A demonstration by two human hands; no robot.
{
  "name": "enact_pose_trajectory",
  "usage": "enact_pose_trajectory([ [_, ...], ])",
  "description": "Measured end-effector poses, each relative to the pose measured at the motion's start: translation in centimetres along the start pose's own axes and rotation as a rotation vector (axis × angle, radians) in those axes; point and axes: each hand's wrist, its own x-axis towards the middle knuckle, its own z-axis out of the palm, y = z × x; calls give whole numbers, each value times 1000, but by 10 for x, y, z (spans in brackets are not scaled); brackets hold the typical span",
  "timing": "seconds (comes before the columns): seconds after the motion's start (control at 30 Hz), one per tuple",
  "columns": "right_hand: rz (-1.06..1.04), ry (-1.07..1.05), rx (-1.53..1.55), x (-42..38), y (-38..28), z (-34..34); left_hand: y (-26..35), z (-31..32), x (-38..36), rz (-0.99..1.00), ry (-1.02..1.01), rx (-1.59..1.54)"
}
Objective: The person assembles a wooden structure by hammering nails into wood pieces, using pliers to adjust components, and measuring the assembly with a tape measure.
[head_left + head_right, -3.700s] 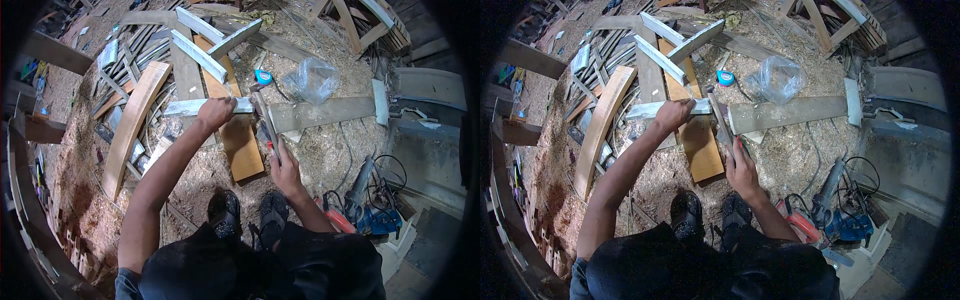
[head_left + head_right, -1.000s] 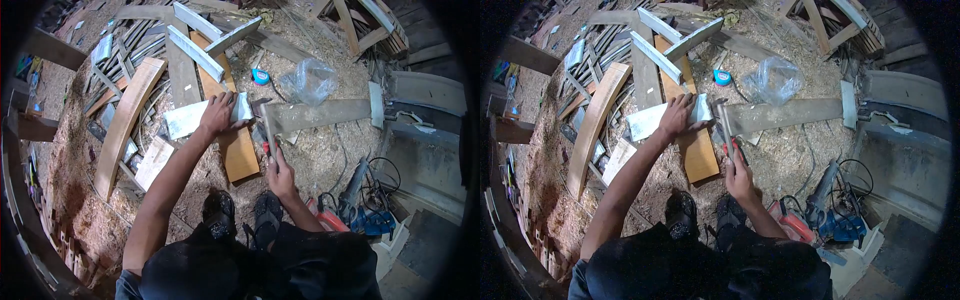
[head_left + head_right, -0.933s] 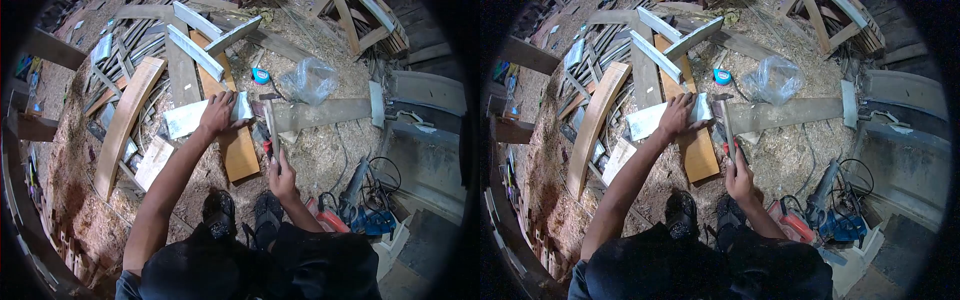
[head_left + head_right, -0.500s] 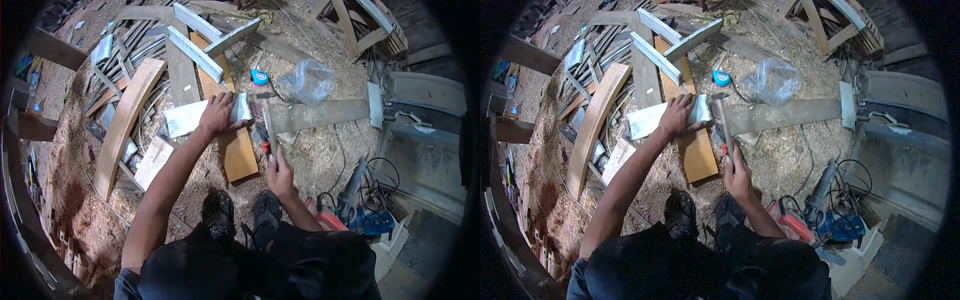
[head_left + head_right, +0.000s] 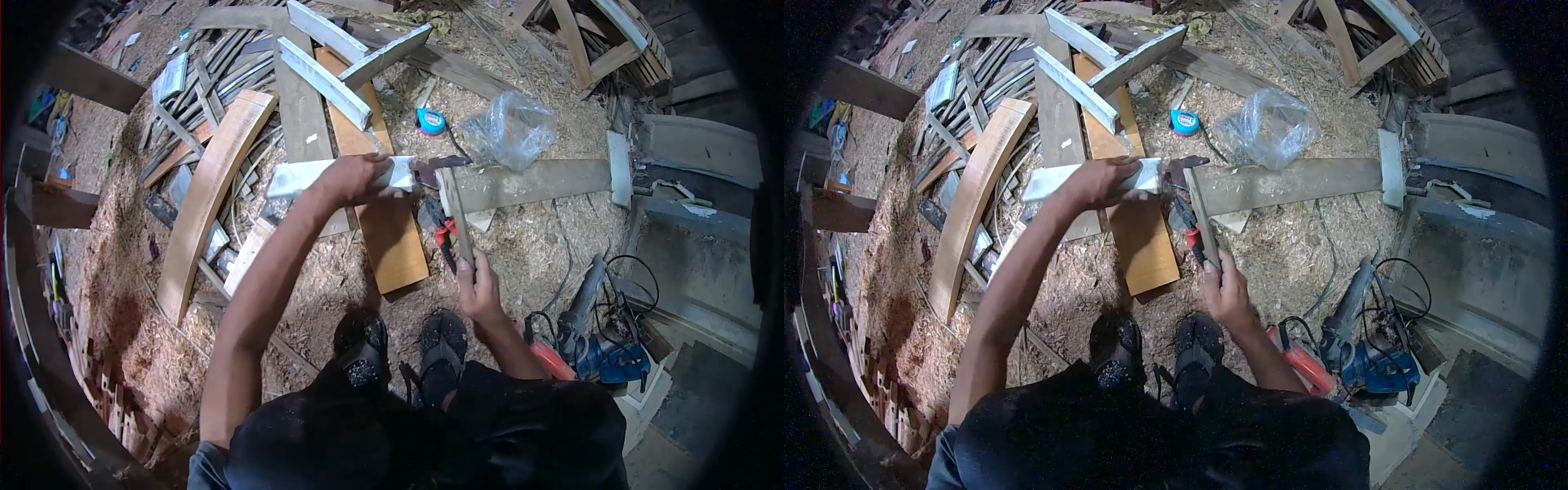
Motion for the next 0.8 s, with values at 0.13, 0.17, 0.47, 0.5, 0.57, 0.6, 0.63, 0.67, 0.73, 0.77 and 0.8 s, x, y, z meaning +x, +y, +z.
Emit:
enact_pose_trajectory([
  [0.13,114,-121,-57,11,-17,-18,19,-20,-8,-64,-136,156],
  [0.17,183,-156,-59,13,-22,-18,8,-5,-14,24,-39,202],
  [0.47,-99,-16,-75,0,-3,5,-10,5,-13,65,72,285],
  [0.5,-93,-23,-94,0,-5,7,-10,4,-13,79,68,284],
  [0.57,-79,-29,-130,4,-10,9,-7,1,-13,54,54,284],
  [0.6,-76,-40,-125,6,-6,9,-7,-1,-10,45,52,288],
  [0.63,-71,-52,-121,7,3,11,-6,-2,-8,39,52,284],
  [0.67,-63,-64,-116,7,10,14,-6,-3,-8,33,48,278],
  [0.73,-85,17,-101,1,16,16,-7,-6,-7,21,36,272],
  [0.77,-92,52,-94,-3,18,18,-7,-6,-6,16,25,267],
  [0.8,-61,13,-130,-3,18,19,-7,-5,-5,15,15,263],
])
